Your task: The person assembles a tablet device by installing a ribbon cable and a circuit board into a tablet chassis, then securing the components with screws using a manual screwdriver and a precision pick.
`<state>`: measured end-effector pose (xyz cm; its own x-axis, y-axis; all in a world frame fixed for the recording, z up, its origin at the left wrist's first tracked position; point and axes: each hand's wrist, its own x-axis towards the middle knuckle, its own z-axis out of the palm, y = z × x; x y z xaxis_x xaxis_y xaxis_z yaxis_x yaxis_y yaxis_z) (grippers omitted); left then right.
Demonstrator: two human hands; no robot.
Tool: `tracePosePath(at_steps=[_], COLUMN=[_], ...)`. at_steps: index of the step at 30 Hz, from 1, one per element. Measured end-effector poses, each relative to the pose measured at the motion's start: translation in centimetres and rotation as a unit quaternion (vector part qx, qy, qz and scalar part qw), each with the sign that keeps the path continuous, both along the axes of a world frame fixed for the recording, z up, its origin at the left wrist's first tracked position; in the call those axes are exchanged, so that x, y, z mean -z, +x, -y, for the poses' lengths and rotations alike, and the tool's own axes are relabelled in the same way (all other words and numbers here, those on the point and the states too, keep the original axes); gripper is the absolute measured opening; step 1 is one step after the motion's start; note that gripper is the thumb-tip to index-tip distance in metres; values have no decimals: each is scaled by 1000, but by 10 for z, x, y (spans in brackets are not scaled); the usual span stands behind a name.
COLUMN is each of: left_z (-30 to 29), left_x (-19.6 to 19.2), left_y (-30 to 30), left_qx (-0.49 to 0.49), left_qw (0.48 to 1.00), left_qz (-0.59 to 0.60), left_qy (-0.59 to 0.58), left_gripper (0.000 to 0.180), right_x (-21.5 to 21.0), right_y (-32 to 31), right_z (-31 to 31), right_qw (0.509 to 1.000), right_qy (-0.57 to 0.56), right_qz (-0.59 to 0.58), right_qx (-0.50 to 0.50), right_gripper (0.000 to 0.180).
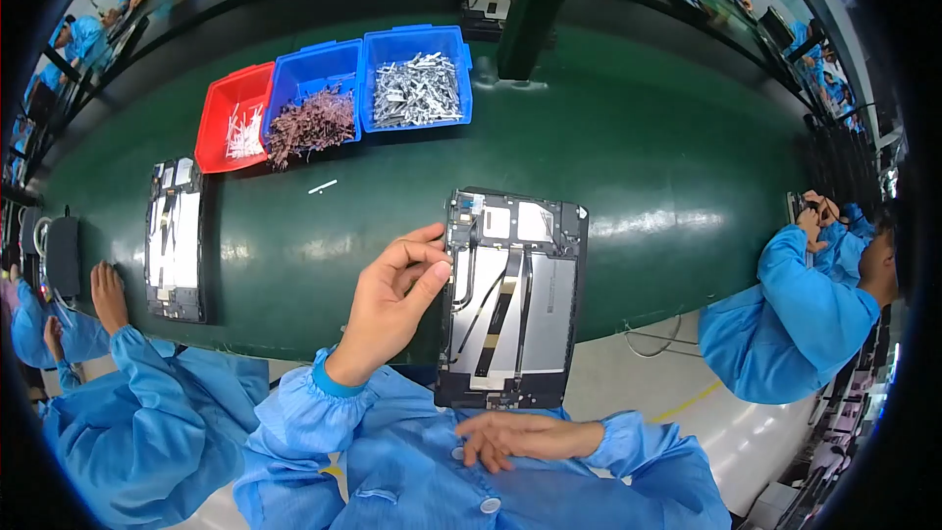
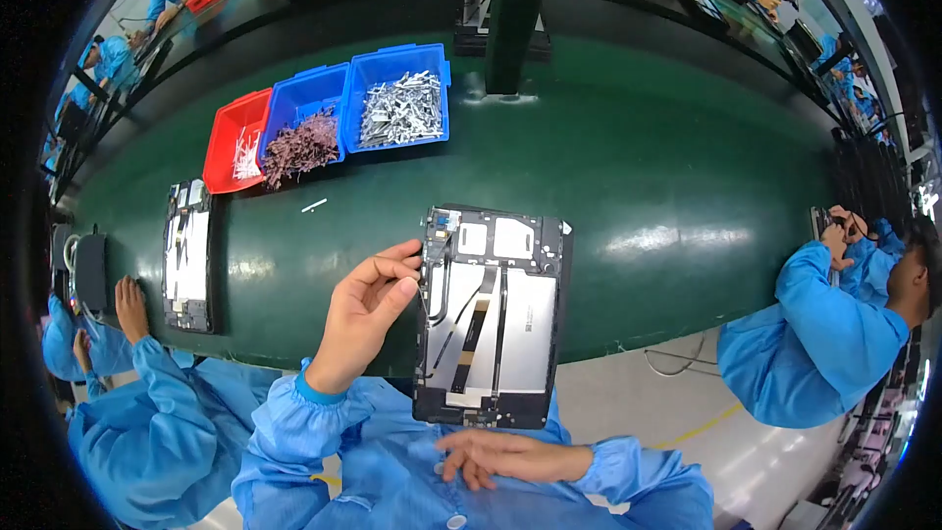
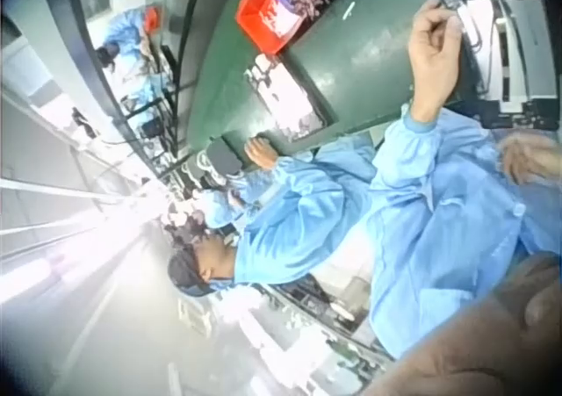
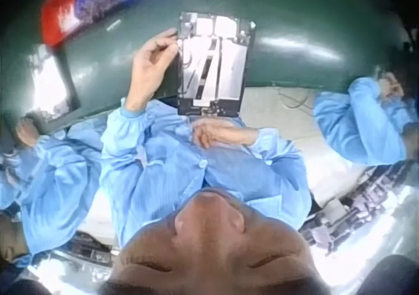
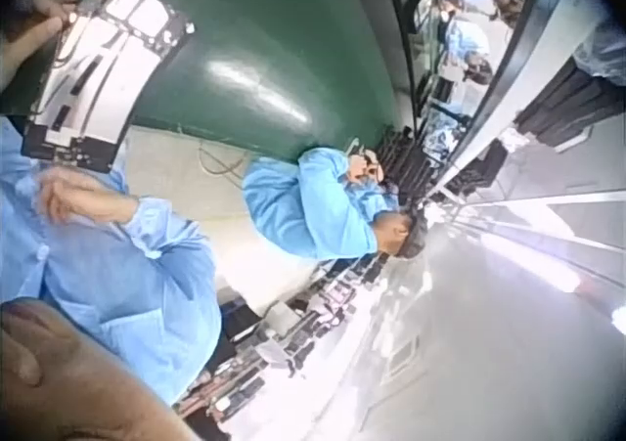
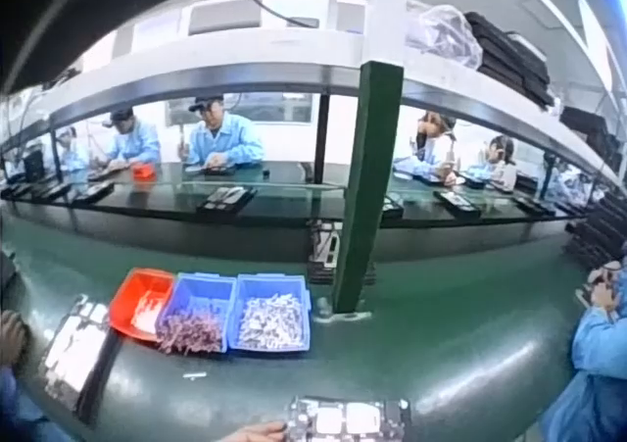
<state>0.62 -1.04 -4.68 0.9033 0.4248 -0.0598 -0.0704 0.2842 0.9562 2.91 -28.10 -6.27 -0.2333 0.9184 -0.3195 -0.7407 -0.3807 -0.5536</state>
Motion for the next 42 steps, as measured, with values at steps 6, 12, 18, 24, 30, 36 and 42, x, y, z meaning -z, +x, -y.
tracePosePath(at_steps=[6, 12, 18, 24, 30, 36, 42], left_z=[18, 38, 26, 29, 2, 4, -1], left_x=[8, 9, 15, 16, 5, -6, 1], left_y=[2, 7, -1, -19, -32, -34, -39], left_qx=[-31, -103, -115, -173, -183, -166, -182], left_qw=[999, 972, 977, 967, 973, 976, 966], left_qz=[26, 6, 6, -1, 45, 101, 86], left_qy=[7, 214, 178, 189, 136, 94, 163], left_gripper=[11, 10, 9, 9, 8, 9, 8], right_x=[-69, -38, -42, -40, -78, -75, -66], right_y=[101, 152, 134, 135, 121, 85, 82], right_z=[-13, -78, -109, -125, -138, -153, -157], right_qw=[856, 481, 493, 477, 496, 744, 769], right_qy=[69, -33, -66, -53, 44, 184, 148], right_qz=[498, 842, 842, 859, 830, 618, 590], right_qx=[120, 240, 210, 178, 253, 174, 197], right_gripper=[37, 43, 46, 43, 33, 32, 15])
